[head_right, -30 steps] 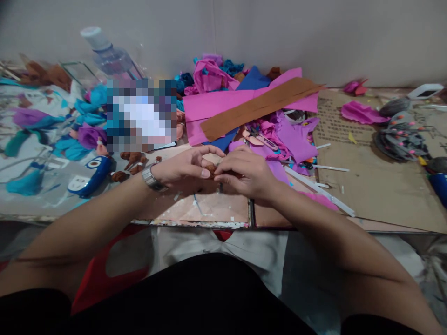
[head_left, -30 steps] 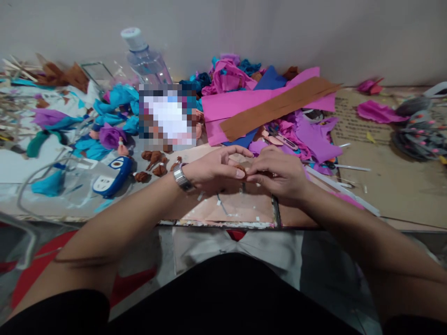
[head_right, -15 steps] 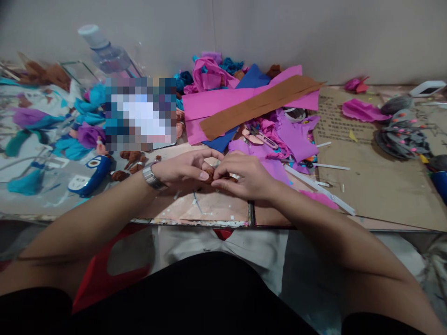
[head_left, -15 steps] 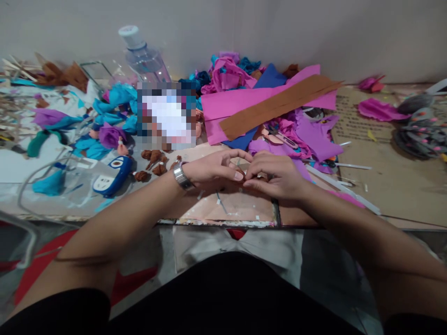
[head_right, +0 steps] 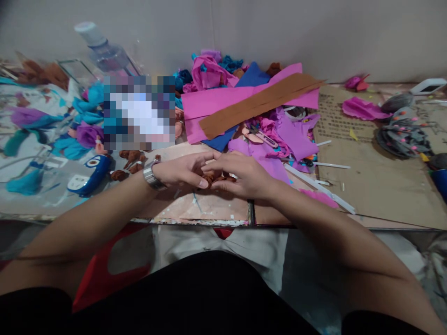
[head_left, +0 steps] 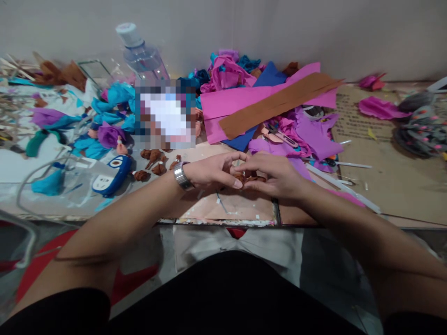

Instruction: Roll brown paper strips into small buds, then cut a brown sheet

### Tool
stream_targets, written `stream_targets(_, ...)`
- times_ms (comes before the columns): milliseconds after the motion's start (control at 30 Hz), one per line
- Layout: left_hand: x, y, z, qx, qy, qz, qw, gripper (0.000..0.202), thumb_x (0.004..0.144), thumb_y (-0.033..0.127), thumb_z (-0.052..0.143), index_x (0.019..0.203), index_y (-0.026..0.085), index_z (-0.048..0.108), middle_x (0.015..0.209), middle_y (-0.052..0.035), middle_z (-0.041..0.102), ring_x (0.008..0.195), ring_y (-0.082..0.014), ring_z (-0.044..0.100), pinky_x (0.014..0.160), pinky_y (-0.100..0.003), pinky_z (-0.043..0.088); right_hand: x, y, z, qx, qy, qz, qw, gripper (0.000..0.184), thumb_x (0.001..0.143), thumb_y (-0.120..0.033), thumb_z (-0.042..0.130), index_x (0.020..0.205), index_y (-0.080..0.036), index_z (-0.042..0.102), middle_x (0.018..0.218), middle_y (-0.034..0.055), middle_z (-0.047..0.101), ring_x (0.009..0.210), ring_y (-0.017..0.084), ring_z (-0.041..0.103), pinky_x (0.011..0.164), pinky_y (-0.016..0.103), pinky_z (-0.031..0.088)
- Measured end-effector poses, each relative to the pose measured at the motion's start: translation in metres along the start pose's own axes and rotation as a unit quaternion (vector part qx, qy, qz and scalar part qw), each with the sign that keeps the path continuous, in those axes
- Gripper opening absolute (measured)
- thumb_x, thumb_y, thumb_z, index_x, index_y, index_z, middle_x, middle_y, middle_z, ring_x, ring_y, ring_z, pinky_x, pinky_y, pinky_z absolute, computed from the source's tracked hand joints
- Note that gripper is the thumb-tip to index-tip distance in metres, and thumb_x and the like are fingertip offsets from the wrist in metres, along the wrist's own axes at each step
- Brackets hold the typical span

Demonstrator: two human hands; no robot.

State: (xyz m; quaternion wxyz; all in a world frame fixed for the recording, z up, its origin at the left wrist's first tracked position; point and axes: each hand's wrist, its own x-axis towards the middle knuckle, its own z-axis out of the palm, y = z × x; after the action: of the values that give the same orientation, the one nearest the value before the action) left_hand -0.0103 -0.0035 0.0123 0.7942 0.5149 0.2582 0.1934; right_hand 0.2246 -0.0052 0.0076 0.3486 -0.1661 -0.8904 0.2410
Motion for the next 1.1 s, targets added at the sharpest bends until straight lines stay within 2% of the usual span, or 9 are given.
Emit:
stream_targets(67,0.001,-0.003,0.0,0.0,-0.001,-0.004,1.0,0.065,0.069,0.022,0.093,0.123,0.019,0.057,0.096,-0.0045,0.073,0.083,-0.0166,0.071,0.074,-0.027,0.053,0.0,0.0,-0.001,-0.019,-0.039,-0.028,0.999,0.032,0.103,-0.04,0.065,0.129,-0.023,0.07,0.111,0.0094,0.076,0.107,0.021,0.07,0.092,0.035,0.054)
stream_targets(200,0.002,-0.007,0.0,-0.015,-0.007,-0.024,1.0,0.056,0.074,0.024,0.091,0.119,0.019,0.057,0.096,-0.0041,0.072,0.082,-0.0154,0.07,0.071,-0.024,0.052,0.001,-0.001,-0.001,-0.023,-0.07,-0.033,0.997,0.024,0.104,-0.032,0.061,0.125,-0.023,0.07,0.117,0.0102,0.073,0.112,0.022,0.068,0.097,0.038,0.054)
stream_targets(367,0.0,-0.003,0.005,-0.063,0.019,-0.017,0.998,0.06,0.076,0.025,0.091,0.125,0.02,0.057,0.1,-0.0061,0.074,0.088,-0.0175,0.073,0.079,-0.028,0.054,0.003,-0.003,-0.002,-0.008,-0.02,-0.02,1.0,0.023,0.099,-0.033,0.069,0.118,-0.021,0.069,0.106,0.01,0.073,0.101,0.021,0.069,0.09,0.036,0.055)
stream_targets(500,0.001,0.001,0.011,-0.105,0.048,0.004,0.993,0.062,0.073,0.023,0.093,0.124,0.019,0.058,0.101,-0.0072,0.075,0.089,-0.0187,0.074,0.082,-0.031,0.056,0.003,-0.002,-0.003,-0.046,0.023,-0.011,0.999,0.023,0.096,-0.038,0.074,0.11,-0.022,0.069,0.096,0.007,0.072,0.089,0.02,0.068,0.082,0.034,0.054)
stream_targets(700,0.004,0.005,0.021,-0.132,0.094,0.028,0.986,0.068,0.068,0.02,0.096,0.123,0.018,0.056,0.103,-0.0082,0.077,0.091,-0.0208,0.076,0.085,-0.032,0.057,0.002,0.001,-0.002,-0.098,0.079,-0.018,0.992,0.026,0.092,-0.045,0.077,0.102,-0.022,0.07,0.089,0.0059,0.071,0.083,0.02,0.067,0.076,0.034,0.052)
stream_targets(833,0.005,0.004,0.024,-0.133,0.125,0.043,0.982,0.067,0.067,0.02,0.096,0.121,0.018,0.057,0.095,-0.0049,0.078,0.085,-0.0187,0.076,0.083,-0.031,0.057,0.003,0.001,-0.001,-0.104,0.096,-0.011,0.99,0.03,0.092,-0.051,0.077,0.098,-0.022,0.071,0.089,0.0058,0.073,0.083,0.02,0.068,0.075,0.033,0.052)
stream_targets(933,0.005,0.004,0.022,-0.126,0.135,0.043,0.982,0.063,0.066,0.023,0.096,0.117,0.017,0.059,0.097,-0.0043,0.077,0.078,-0.0159,0.075,0.078,-0.029,0.057,0.003,0.001,0.0,-0.099,0.103,-0.006,0.99,0.035,0.091,-0.054,0.077,0.101,-0.022,0.073,0.088,0.0058,0.075,0.082,0.02,0.069,0.076,0.033,0.053)
stream_targets(1100,0.002,0.005,0.014,-0.113,0.097,0.02,0.989,0.057,0.066,0.024,0.095,0.112,0.017,0.062,0.09,-0.0034,0.076,0.078,-0.0177,0.075,0.078,-0.032,0.057,0.0,0.004,0.001,-0.078,0.072,-0.017,0.994,0.03,0.096,-0.049,0.073,0.112,-0.023,0.076,0.091,0.0043,0.08,0.084,0.018,0.073,0.083,0.033,0.053)
